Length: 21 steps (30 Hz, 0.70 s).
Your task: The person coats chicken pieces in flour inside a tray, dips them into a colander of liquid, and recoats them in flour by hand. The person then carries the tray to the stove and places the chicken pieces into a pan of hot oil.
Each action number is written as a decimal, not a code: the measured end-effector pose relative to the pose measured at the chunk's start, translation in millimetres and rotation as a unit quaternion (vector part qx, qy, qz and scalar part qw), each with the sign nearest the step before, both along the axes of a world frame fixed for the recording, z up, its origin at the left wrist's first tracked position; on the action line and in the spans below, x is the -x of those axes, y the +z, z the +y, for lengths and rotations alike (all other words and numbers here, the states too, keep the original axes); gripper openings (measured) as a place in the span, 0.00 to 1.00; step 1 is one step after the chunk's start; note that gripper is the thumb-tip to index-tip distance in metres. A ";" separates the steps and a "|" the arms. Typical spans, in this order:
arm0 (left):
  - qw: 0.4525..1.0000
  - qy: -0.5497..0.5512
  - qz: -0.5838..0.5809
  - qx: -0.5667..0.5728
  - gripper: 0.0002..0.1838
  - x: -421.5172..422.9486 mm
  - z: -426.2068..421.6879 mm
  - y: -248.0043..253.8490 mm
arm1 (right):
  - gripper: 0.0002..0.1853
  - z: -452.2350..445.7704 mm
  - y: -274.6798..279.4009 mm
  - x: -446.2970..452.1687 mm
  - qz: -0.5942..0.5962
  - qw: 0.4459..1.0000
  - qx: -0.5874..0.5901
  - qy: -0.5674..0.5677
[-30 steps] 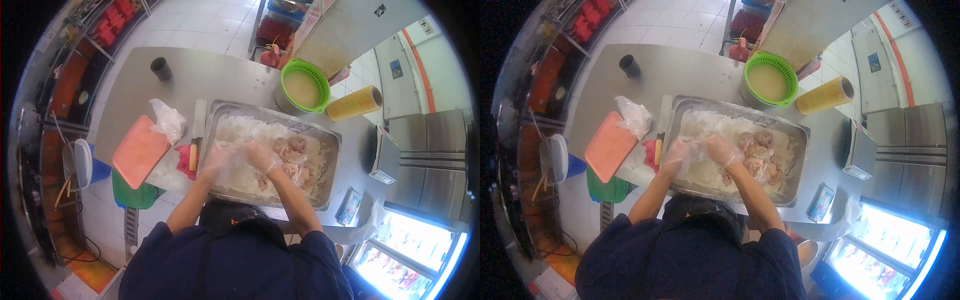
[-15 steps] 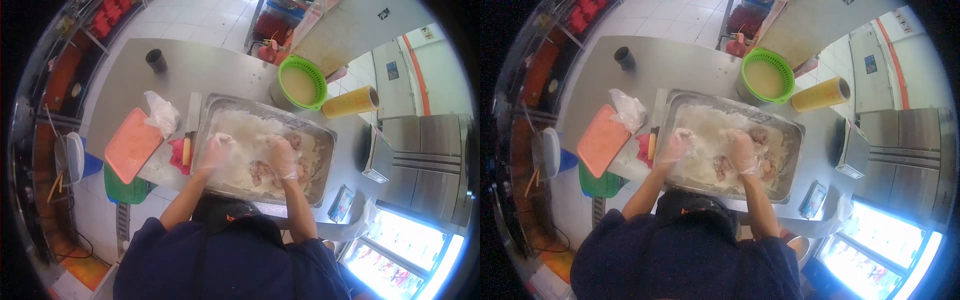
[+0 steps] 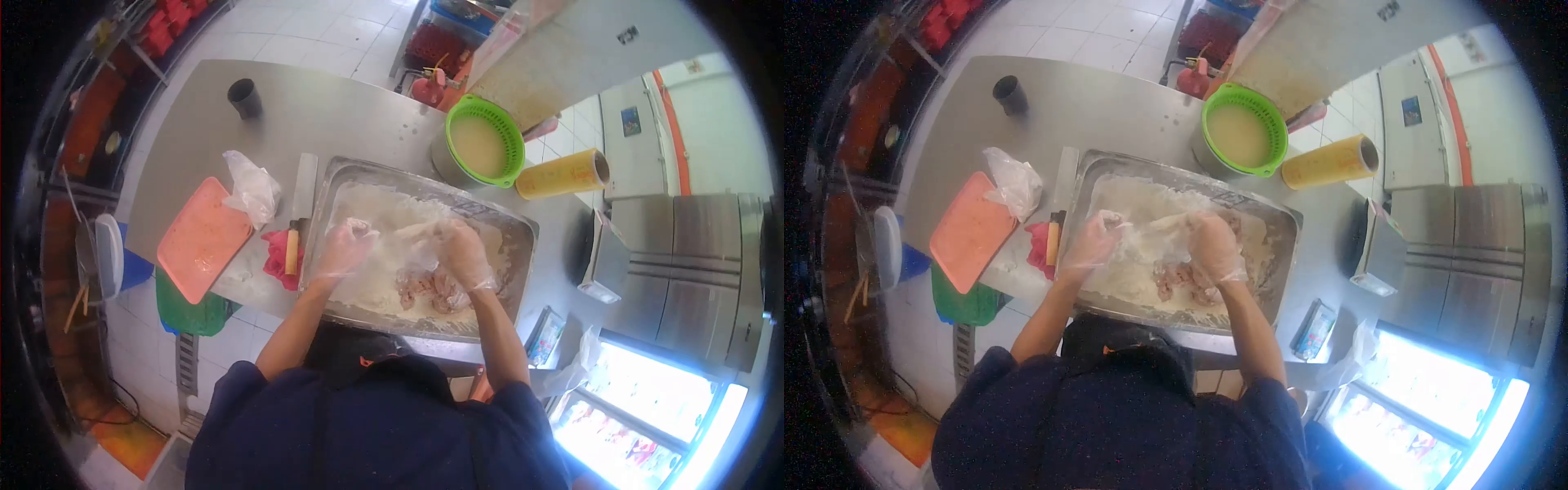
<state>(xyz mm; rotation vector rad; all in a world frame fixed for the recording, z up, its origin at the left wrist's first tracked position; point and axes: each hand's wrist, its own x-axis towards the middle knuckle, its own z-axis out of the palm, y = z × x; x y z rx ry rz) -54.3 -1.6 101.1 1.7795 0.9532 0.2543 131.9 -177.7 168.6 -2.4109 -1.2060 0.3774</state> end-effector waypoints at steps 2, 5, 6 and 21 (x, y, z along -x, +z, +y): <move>1.000 0.022 0.004 0.017 0.22 2.7 5.0 -10.4 | 0.09 2.5 5.1 5.0 0.012 0.999 0.022 0.036; 0.998 -0.048 0.026 -0.027 0.23 5.2 15.3 -19.2 | 0.08 21.3 45.6 -6.6 0.059 0.994 0.062 0.074; 0.988 -0.124 0.050 -0.071 0.24 4.1 12.5 -23.8 | 0.08 26.5 69.0 -16.4 0.107 0.991 0.072 0.025; 0.899 -0.370 0.167 -0.163 0.46 -40.8 -10.4 9.8 | 0.16 91.7 56.0 -212.0 0.001 0.993 0.051 -0.107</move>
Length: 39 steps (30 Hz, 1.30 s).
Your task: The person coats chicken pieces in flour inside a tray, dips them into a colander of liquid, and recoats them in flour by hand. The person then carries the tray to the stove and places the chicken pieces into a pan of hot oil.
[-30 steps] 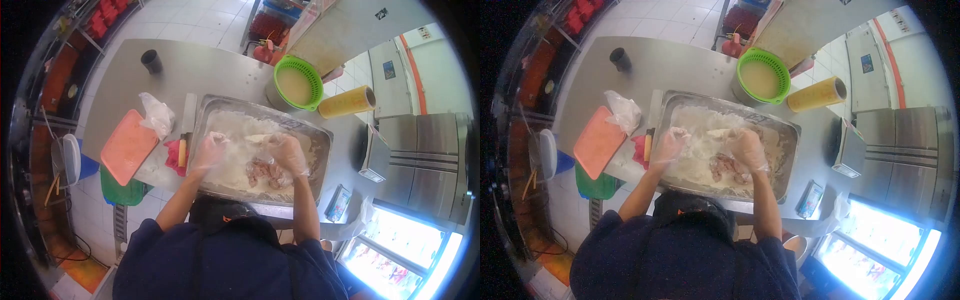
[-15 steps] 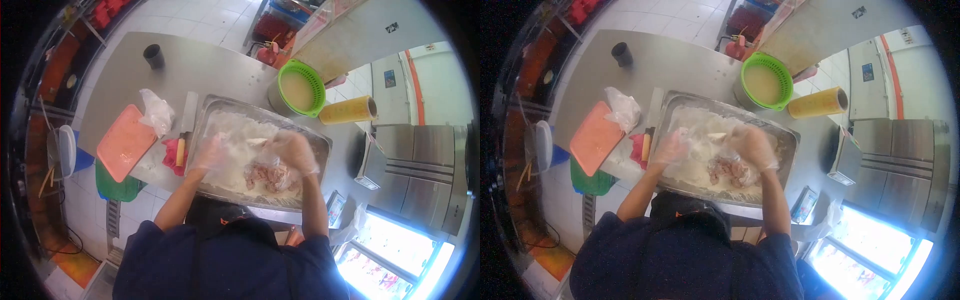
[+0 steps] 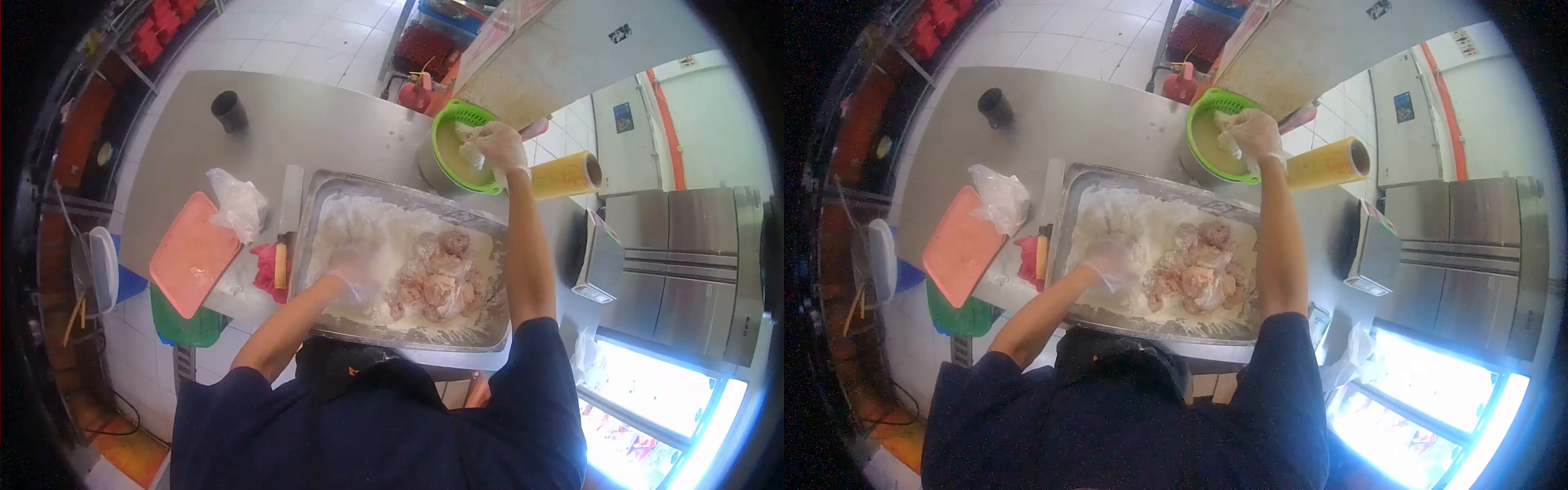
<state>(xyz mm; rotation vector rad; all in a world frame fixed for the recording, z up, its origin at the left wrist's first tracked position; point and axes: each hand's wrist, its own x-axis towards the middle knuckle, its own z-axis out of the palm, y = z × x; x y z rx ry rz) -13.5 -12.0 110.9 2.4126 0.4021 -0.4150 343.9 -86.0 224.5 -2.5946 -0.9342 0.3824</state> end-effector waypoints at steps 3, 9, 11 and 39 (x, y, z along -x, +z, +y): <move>0.995 -0.063 0.076 0.027 0.45 9.6 -3.8 22.7 | 0.13 -0.6 -61.5 -37.6 0.009 1.000 -0.010 -0.011; 0.976 -0.134 0.164 0.042 0.35 29.0 -26.5 -9.7 | 0.19 -41.9 -62.5 64.1 -0.181 0.956 -0.208 0.097; 0.980 -0.132 0.129 0.069 0.33 47.1 -38.8 -69.6 | 0.20 -61.3 -35.0 123.1 -0.030 0.983 -0.177 0.049; 0.996 0.006 -0.041 -0.073 0.22 64.1 -43.7 -12.4 | 0.21 -123.6 -29.0 119.8 -0.077 0.973 -0.147 -0.159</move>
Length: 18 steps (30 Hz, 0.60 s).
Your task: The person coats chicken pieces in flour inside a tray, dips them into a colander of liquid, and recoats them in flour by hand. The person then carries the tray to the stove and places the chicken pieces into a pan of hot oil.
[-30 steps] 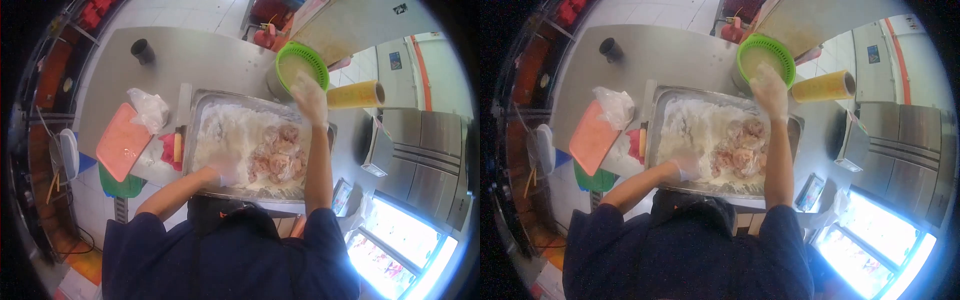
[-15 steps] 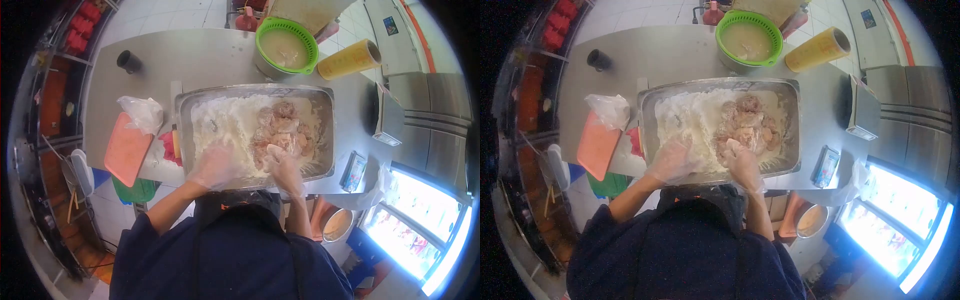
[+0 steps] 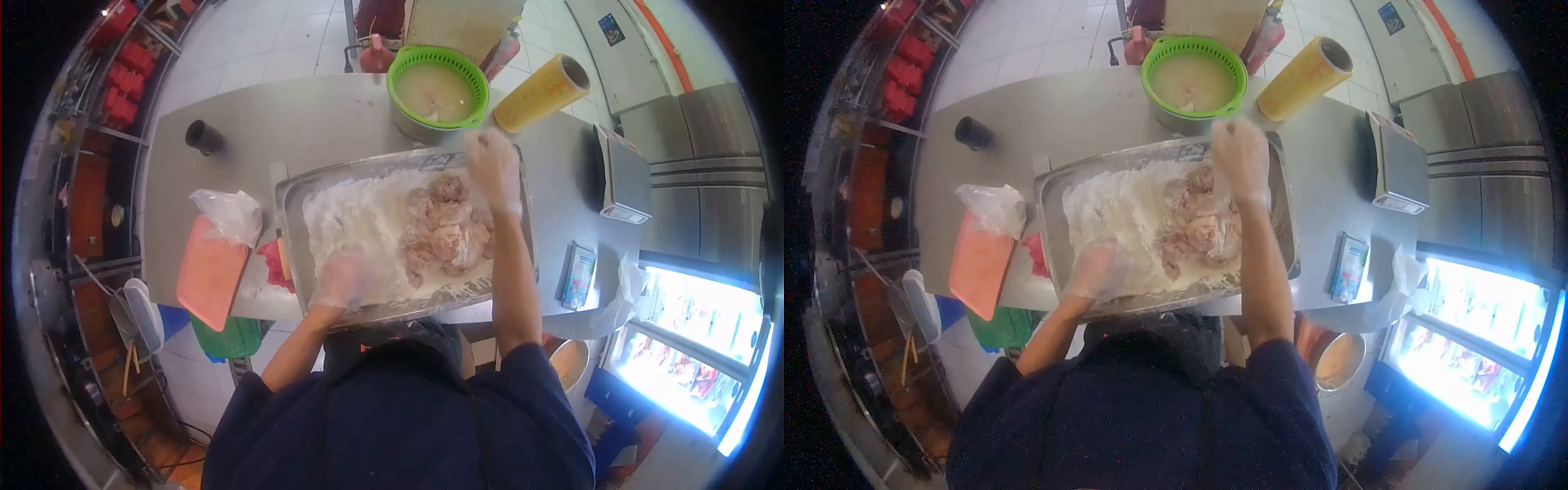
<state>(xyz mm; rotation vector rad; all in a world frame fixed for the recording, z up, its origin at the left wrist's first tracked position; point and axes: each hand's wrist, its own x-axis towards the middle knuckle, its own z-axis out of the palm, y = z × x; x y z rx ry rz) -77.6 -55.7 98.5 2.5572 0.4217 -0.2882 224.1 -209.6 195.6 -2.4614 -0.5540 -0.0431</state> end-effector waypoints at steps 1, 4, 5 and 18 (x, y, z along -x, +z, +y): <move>1.000 0.001 -0.005 -0.004 0.22 -2.2 1.6 2.7 | 0.23 11.9 -12.6 -29.9 0.007 0.998 0.056 -0.033; 1.000 -0.002 -0.004 -0.007 0.23 0.2 4.1 11.3 | 0.29 32.1 -45.1 -93.7 0.092 0.982 0.138 -0.087; 1.000 0.006 -0.025 -0.003 0.23 4.3 5.7 13.6 | 0.31 35.7 -48.8 -105.2 0.174 0.964 0.169 -0.107; 0.951 0.238 -0.040 0.195 0.32 -120.9 52.1 17.4 | 0.18 36.3 -38.2 -128.7 -0.025 0.987 0.157 -0.012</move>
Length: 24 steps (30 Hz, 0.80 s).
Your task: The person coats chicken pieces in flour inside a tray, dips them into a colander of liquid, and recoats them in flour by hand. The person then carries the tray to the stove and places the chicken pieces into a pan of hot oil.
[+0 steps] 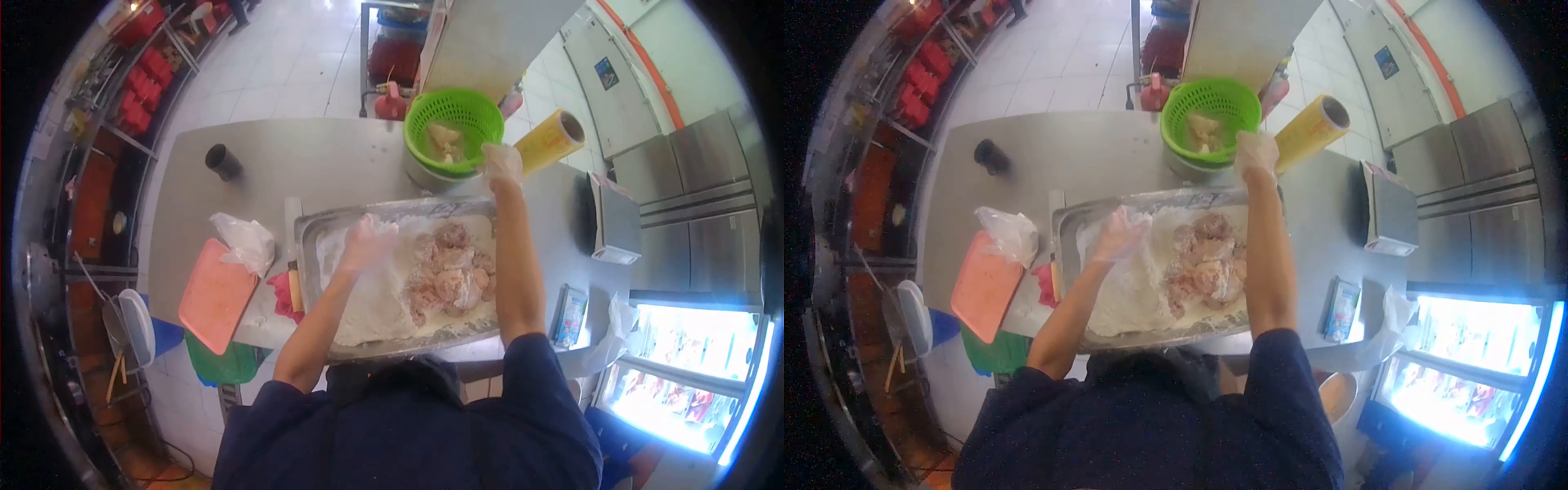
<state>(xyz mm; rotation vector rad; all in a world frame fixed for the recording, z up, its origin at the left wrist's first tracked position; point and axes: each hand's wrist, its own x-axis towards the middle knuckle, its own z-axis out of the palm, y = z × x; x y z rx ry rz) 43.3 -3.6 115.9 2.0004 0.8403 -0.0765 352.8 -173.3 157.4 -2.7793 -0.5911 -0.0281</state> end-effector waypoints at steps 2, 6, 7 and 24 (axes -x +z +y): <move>0.998 0.044 -0.013 -0.031 0.32 -14.4 -2.5 -10.7 | 0.13 0.5 18.6 15.4 0.006 0.991 -0.110 -0.077; 0.996 0.082 0.023 0.008 0.34 -26.9 -2.6 10.2 | 0.10 1.2 47.0 51.7 0.221 0.792 -0.545 -0.164; 0.997 0.076 0.022 0.008 0.34 -34.1 -2.1 11.4 | 0.10 -1.8 38.0 52.5 0.222 0.768 -0.580 -0.157; 0.994 -0.045 -0.064 -0.077 0.25 57.2 21.7 24.7 | 0.22 -114.9 58.0 158.2 -0.156 0.920 -0.350 0.082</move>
